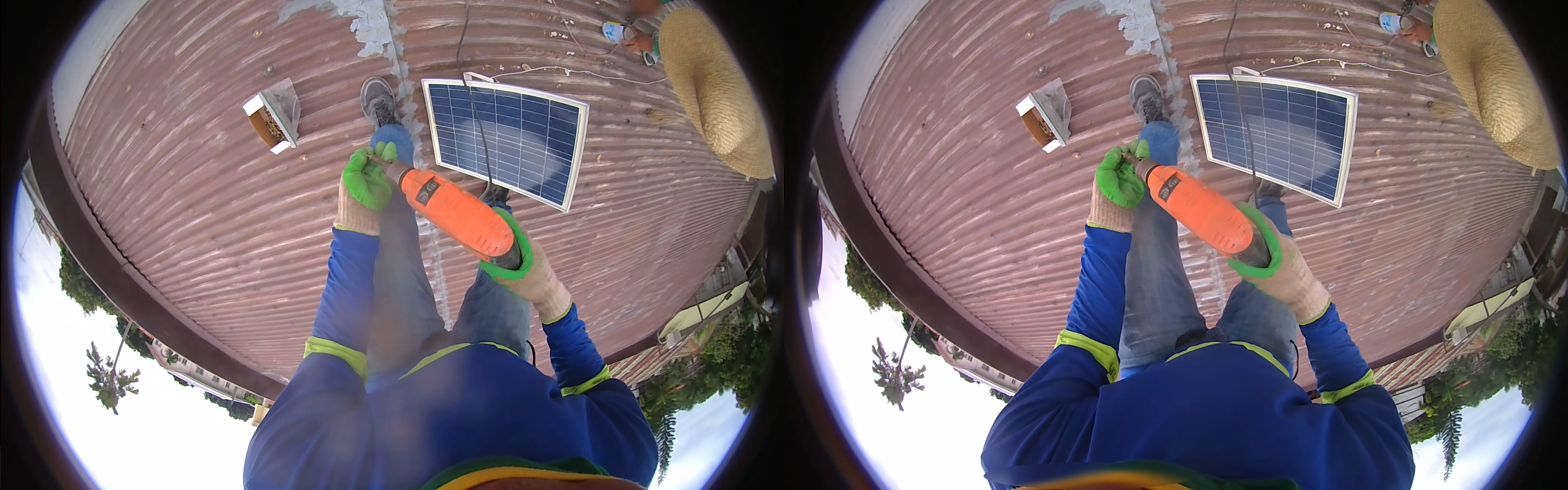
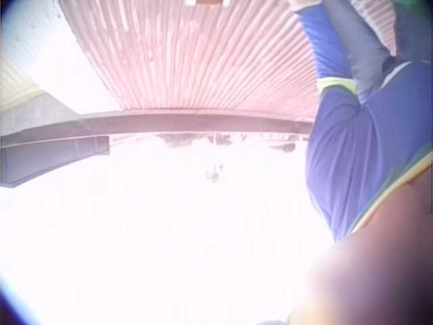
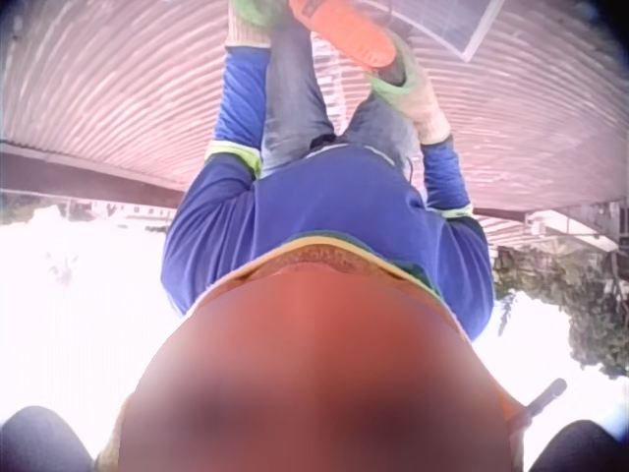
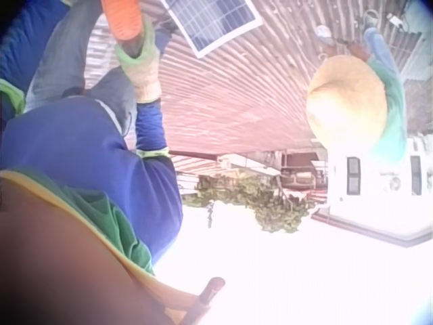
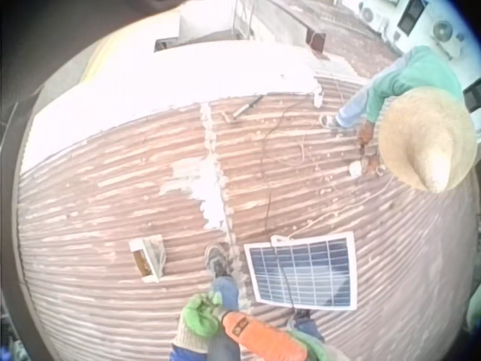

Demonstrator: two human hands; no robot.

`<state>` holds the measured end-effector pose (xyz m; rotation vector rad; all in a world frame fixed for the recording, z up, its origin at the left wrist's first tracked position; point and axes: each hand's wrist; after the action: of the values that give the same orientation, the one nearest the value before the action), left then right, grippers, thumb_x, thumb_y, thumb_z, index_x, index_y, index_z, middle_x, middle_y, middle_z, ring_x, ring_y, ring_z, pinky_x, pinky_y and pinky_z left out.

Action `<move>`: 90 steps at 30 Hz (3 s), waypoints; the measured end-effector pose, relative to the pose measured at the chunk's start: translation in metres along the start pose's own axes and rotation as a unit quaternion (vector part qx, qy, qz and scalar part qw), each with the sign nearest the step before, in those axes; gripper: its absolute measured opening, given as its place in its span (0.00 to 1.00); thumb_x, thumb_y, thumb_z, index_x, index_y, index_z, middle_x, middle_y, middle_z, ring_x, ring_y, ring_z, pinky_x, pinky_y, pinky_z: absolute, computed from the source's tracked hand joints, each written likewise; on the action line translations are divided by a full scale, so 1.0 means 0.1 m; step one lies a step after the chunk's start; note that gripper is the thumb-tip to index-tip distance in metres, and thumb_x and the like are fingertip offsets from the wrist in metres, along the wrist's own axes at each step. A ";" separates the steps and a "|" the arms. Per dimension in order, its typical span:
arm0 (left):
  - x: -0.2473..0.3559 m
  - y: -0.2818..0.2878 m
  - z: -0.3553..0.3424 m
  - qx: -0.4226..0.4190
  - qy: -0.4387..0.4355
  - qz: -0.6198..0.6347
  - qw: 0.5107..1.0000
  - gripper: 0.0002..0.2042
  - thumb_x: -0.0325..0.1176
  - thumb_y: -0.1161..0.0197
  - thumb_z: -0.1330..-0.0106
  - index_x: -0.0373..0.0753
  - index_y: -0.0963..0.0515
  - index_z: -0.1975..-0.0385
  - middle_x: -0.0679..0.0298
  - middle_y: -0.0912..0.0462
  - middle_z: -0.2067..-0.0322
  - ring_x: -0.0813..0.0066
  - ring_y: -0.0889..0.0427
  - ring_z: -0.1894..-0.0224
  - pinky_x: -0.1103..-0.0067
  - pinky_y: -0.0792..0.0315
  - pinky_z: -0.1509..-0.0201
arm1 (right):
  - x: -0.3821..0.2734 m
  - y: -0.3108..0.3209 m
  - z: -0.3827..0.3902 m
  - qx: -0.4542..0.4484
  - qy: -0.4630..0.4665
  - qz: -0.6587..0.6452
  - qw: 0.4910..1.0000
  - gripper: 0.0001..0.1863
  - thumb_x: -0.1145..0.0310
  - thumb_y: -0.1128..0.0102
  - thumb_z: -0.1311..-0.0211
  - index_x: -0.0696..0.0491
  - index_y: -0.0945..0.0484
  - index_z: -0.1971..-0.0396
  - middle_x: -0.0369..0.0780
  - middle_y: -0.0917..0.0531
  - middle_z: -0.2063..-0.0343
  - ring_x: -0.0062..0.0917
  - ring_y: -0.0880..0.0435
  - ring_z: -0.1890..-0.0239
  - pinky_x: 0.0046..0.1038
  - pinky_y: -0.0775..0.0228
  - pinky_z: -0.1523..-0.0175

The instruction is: The person positions a solar panel on a corrugated metal roof and uses a corded drill to secure it with screws. The person also handles a small box of screws and briefly wipes the roof surface near the panel.

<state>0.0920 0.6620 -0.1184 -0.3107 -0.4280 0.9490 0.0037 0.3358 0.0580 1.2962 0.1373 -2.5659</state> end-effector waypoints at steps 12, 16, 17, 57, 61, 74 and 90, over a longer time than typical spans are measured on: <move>-0.18 0.10 -0.01 0.035 0.035 -0.005 0.999 0.11 0.35 0.43 0.20 0.31 0.25 0.55 0.52 0.18 0.51 0.52 0.18 0.41 0.59 0.23 0.31 | 0.03 0.06 -0.07 -0.052 0.067 0.218 0.972 0.43 0.68 0.23 0.48 0.50 0.30 0.29 0.45 0.14 0.49 0.45 0.13 0.51 0.41 0.18 0.48; -0.23 0.12 -0.25 0.071 0.089 0.045 0.993 0.13 0.35 0.44 0.19 0.29 0.27 0.49 0.50 0.18 0.48 0.50 0.20 0.37 0.57 0.24 0.30 | 0.09 -0.17 -0.15 0.005 0.055 0.158 0.986 0.42 0.72 0.25 0.49 0.47 0.29 0.30 0.44 0.13 0.53 0.41 0.12 0.51 0.39 0.18 0.49; -0.23 0.11 -0.35 0.032 0.103 0.021 0.994 0.12 0.36 0.43 0.20 0.31 0.27 0.51 0.52 0.18 0.50 0.51 0.19 0.40 0.57 0.23 0.32 | 0.12 -0.22 -0.19 0.007 0.061 0.178 0.982 0.43 0.71 0.25 0.48 0.47 0.30 0.29 0.43 0.13 0.54 0.40 0.12 0.52 0.39 0.18 0.49; -0.06 0.98 -3.62 0.040 0.269 -0.366 0.890 0.15 0.38 0.44 0.22 0.29 0.20 0.55 0.51 0.14 0.61 0.56 0.12 0.59 0.62 0.16 0.54 | 1.48 -1.36 -2.49 0.074 -0.173 0.229 0.955 0.45 0.65 0.28 0.43 0.43 0.37 0.25 0.39 0.17 0.57 0.35 0.14 0.53 0.37 0.19 0.51; -0.04 0.88 -3.57 0.040 0.245 -0.385 0.889 0.16 0.40 0.39 0.24 0.29 0.21 0.55 0.51 0.15 0.61 0.55 0.13 0.61 0.61 0.15 0.55 | 1.62 -1.35 -2.53 0.075 -0.150 0.243 0.956 0.45 0.66 0.27 0.44 0.43 0.37 0.25 0.40 0.16 0.55 0.37 0.14 0.53 0.39 0.19 0.52; 0.13 0.58 -3.90 0.017 0.217 -0.333 0.918 0.15 0.39 0.38 0.25 0.29 0.23 0.58 0.48 0.16 0.64 0.47 0.13 0.62 0.55 0.16 0.57 | 1.61 -1.28 -2.87 0.079 -0.130 0.264 0.952 0.42 0.59 0.26 0.43 0.42 0.35 0.27 0.38 0.17 0.52 0.33 0.14 0.48 0.37 0.19 0.47; 0.12 0.60 -3.92 -0.003 0.218 -0.342 0.914 0.15 0.40 0.39 0.24 0.30 0.21 0.57 0.51 0.14 0.63 0.51 0.13 0.63 0.59 0.16 0.57 | 1.61 -1.22 -2.91 0.058 -0.135 0.269 0.952 0.43 0.58 0.26 0.42 0.41 0.35 0.27 0.38 0.17 0.51 0.36 0.16 0.48 0.37 0.19 0.47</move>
<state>0.2445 0.6774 -0.4842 -0.3360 -0.1031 0.1749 0.1047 0.4811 -0.2484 0.8476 -0.3738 -2.2571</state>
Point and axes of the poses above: each hand's wrist, its own z-axis away from the middle knuckle, its own y-axis out of the back of the hand, x = y × z
